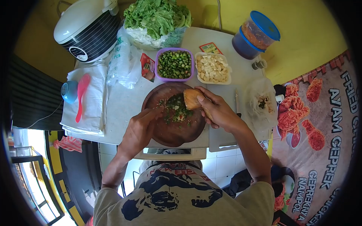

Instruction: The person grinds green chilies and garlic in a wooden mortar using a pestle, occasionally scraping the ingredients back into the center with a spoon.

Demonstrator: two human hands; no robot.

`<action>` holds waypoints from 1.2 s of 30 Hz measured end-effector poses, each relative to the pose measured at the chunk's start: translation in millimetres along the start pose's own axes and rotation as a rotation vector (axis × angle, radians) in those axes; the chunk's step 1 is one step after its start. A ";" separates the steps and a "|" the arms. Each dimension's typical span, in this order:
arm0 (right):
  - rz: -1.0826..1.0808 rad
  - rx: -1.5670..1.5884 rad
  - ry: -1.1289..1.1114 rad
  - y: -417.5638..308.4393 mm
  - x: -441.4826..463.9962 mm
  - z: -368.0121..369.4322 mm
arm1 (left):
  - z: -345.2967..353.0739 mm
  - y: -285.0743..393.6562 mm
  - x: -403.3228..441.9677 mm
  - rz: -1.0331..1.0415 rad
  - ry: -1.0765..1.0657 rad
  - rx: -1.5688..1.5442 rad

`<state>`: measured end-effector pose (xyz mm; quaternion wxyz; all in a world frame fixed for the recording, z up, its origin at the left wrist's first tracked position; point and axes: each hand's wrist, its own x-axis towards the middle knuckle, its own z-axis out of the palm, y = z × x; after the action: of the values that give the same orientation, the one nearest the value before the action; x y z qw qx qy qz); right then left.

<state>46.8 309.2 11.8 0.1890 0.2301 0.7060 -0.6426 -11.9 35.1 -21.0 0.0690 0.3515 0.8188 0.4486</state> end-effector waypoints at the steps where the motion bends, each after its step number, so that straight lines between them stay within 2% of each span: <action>1: 0.012 0.044 -0.012 3.7 1.4 -0.5 | -0.4 3.2 -4.1 0.024 -0.036 -0.017; 5: 0.051 0.126 -0.050 4.3 4.1 2.5 | -12.3 17.6 -29.0 -0.012 -0.055 -0.031; 9: 0.020 0.070 -0.118 13.8 7.5 13.7 | -20.7 18.3 -42.8 -0.091 0.086 -0.009; 11: -0.333 -0.389 -0.042 19.3 5.2 27.8 | -24.3 15.9 -43.9 -0.137 0.138 0.012; 12: -0.832 -0.588 0.100 39.5 19.8 33.2 | -26.7 15.9 -44.0 -0.177 0.126 0.006; 13: -0.834 -0.589 0.091 31.3 9.6 42.4 | -28.2 15.7 -44.2 -0.216 0.114 0.000; 15: -0.554 -1.058 0.098 11.0 -16.5 58.0 | -26.5 12.6 -46.6 -0.231 0.121 0.008; 16: -0.556 -1.058 0.093 8.9 -19.1 64.0 | -26.0 11.6 -46.7 -0.241 0.122 0.015; 18: -0.647 -1.253 0.174 5.8 -20.5 73.7 | -27.0 13.7 -44.6 -0.255 0.119 0.016; 22: -0.620 -1.237 0.105 -13.8 -4.3 72.6 | -27.1 11.2 -38.6 -0.235 0.108 0.006; 24: -0.585 -1.260 -0.028 -23.7 -0.5 67.7 | -25.9 12.5 -37.1 -0.236 0.096 -0.001; 28: -0.636 -1.299 -0.057 -30.4 4.3 63.7 | -28.1 5.7 -34.0 -0.188 0.095 0.021; 30: -0.508 -1.280 -0.080 -36.8 5.3 70.2 | -28.0 10.2 -36.1 -0.230 0.068 0.009; 33: -0.467 -1.240 -0.109 -32.7 -2.7 62.5 | -32.7 6.8 -30.3 -0.201 0.085 0.025; 34: -0.479 -1.244 -0.103 -33.2 2.7 64.0 | -35.2 7.1 -28.8 -0.221 0.064 0.036; 36: -0.715 -1.202 0.018 -24.5 8.0 68.9 | -33.8 9.1 -31.6 -0.246 0.006 0.042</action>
<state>24.3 239.7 20.3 0.0548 -0.1555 0.9730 -0.1615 1.8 -5.1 -0.4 0.1138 0.2484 0.8652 0.4204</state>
